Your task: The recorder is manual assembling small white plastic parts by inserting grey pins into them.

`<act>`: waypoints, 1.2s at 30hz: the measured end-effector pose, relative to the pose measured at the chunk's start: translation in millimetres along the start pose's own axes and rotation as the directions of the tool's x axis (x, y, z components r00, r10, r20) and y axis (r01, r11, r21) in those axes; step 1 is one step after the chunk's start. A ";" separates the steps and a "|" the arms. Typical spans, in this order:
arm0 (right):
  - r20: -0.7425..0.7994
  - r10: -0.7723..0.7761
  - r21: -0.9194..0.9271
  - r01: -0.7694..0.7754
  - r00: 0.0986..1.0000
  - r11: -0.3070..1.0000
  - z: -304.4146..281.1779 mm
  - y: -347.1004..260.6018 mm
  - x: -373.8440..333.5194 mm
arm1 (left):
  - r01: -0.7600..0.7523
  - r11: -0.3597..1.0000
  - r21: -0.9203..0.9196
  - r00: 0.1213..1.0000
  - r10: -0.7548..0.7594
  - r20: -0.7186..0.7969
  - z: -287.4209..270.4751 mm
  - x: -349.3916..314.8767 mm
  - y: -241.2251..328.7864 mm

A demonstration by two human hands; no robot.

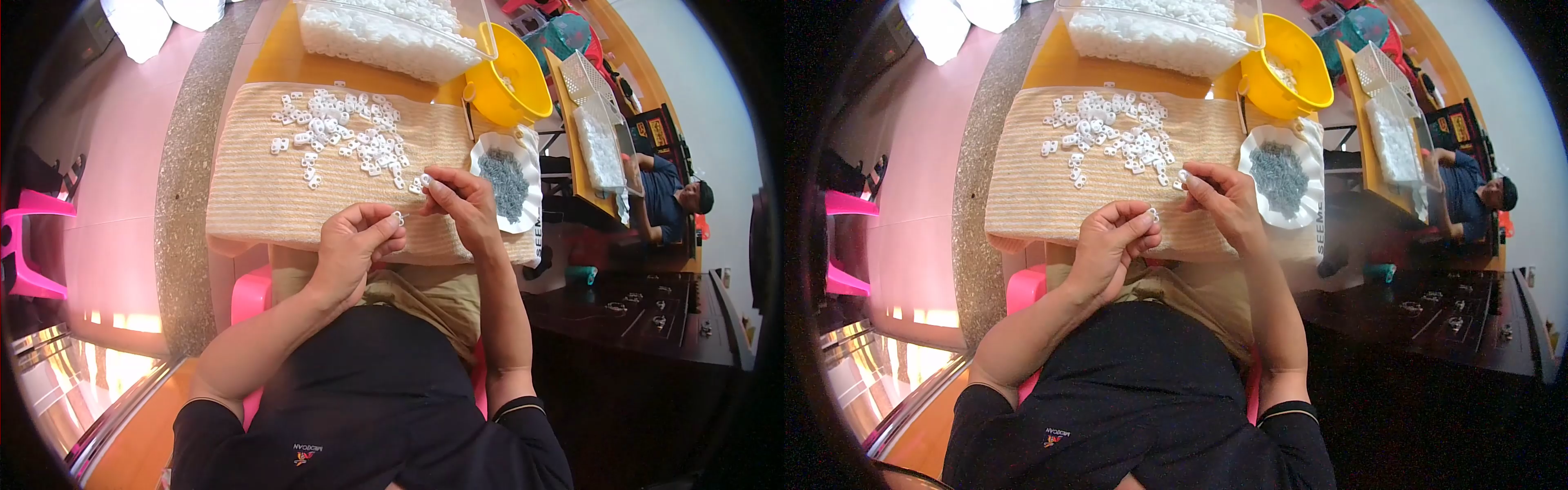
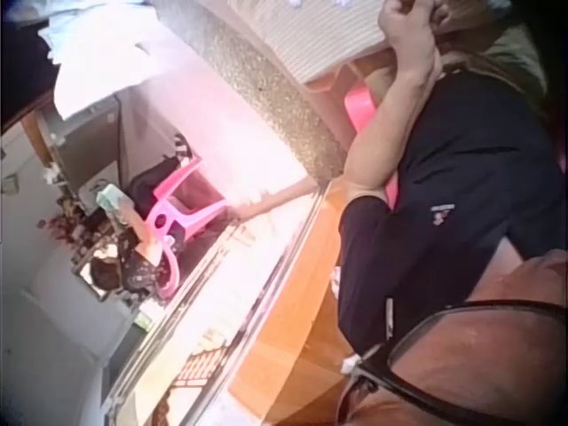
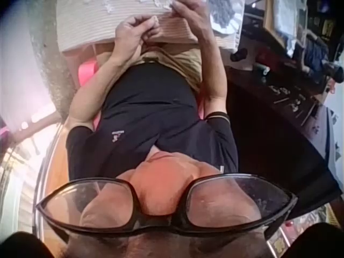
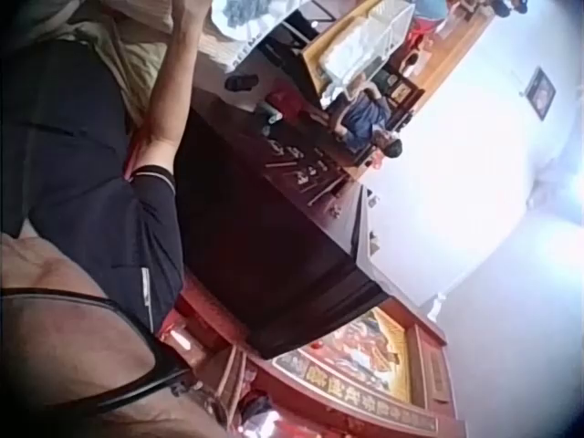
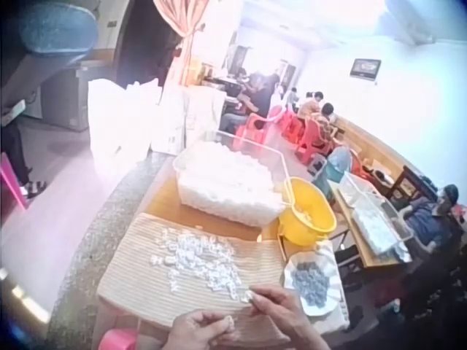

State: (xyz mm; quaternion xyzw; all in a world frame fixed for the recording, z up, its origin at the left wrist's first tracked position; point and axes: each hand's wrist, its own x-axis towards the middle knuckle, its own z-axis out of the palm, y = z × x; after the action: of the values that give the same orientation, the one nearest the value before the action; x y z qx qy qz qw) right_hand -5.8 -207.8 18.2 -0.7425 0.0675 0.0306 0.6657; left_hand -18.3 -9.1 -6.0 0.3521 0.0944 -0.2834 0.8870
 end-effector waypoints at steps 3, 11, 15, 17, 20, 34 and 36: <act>0.044 -0.058 -0.216 0.067 0.997 0.974 -3.3 -3.3 -2.6 | 0.001 1.000 -0.002 1.000 -0.001 0.003 -0.6 0.0 -0.5; 0.302 -0.193 -0.830 0.357 0.934 0.429 2.1 -25.3 -9.2 | 0.013 1.000 0.016 1.000 -0.012 -0.008 -1.5 0.4 0.5; 0.261 -0.159 -0.842 0.305 0.952 0.445 4.0 -20.4 -6.7 | 0.005 1.000 0.014 1.000 -0.005 -0.017 0.2 0.4 0.9; 0.275 -0.162 -0.840 0.319 0.948 0.439 2.3 -17.1 -6.3 | 0.006 1.000 0.017 1.000 -0.006 -0.023 0.2 -0.3 1.4; 0.301 -0.164 -0.842 0.342 0.940 0.418 0.8 -15.4 -7.3 | 0.020 1.000 0.018 1.000 -0.020 -0.017 -0.5 0.0 1.7; 0.183 -0.183 -0.602 0.257 0.966 0.756 -2.9 -2.9 -20.6 | 0.006 0.999 0.049 1.000 -0.005 -0.009 -0.4 0.6 1.9; 0.176 -0.117 -0.432 0.183 0.977 0.883 -5.7 2.3 -21.9 | 0.012 0.999 0.039 1.000 -0.011 -0.008 -1.0 0.8 0.7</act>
State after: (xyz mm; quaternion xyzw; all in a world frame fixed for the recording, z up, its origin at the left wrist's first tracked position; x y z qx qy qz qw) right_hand -28.0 -212.3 19.5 -0.8739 -0.0476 0.0471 0.4814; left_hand -17.3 -8.3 -6.6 0.3699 0.0944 -0.2889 0.8780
